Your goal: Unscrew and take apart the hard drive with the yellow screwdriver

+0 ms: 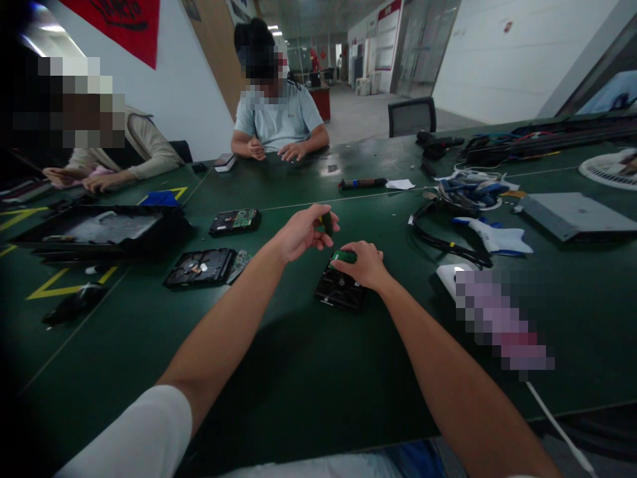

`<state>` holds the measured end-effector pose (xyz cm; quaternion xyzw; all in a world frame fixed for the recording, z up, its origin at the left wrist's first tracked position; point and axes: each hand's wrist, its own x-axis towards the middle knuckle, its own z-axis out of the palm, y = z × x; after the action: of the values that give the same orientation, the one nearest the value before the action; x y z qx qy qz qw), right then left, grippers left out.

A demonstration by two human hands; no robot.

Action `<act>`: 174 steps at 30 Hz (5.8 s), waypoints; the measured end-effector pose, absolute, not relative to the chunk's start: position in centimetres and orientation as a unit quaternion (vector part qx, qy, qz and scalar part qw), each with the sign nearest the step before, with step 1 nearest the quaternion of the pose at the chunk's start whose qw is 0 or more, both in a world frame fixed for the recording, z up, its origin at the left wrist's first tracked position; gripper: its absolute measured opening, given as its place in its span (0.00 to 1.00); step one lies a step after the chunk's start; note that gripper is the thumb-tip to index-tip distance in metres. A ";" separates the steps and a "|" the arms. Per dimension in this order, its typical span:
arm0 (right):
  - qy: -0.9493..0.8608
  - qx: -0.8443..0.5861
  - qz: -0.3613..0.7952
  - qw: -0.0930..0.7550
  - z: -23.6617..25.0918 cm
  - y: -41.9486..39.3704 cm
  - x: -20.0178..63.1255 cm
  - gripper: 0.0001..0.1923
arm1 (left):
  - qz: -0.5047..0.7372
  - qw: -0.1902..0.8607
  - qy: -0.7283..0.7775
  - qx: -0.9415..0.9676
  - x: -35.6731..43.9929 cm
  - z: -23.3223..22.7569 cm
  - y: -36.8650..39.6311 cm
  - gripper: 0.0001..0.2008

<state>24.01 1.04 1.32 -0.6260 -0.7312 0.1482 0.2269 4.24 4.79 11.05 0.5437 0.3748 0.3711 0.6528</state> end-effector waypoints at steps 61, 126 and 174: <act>-0.734 -0.623 0.146 0.226 1.2 1.2 24.1 0.25 | 0.375 0.629 0.385 0.562 3.9 11.0 5.2 0.17; -0.732 -0.625 0.144 0.228 1.7 1.0 23.7 0.22 | 0.382 0.667 0.322 0.553 4.9 9.2 5.4 0.29; -0.727 -0.630 0.146 0.231 1.4 1.1 23.7 0.24 | 0.585 0.519 0.285 0.554 6.4 7.5 5.7 0.21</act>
<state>23.67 1.15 1.41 -0.6300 -0.7268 0.1462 0.2313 6.36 5.66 7.52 0.5539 0.2851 0.5850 0.5193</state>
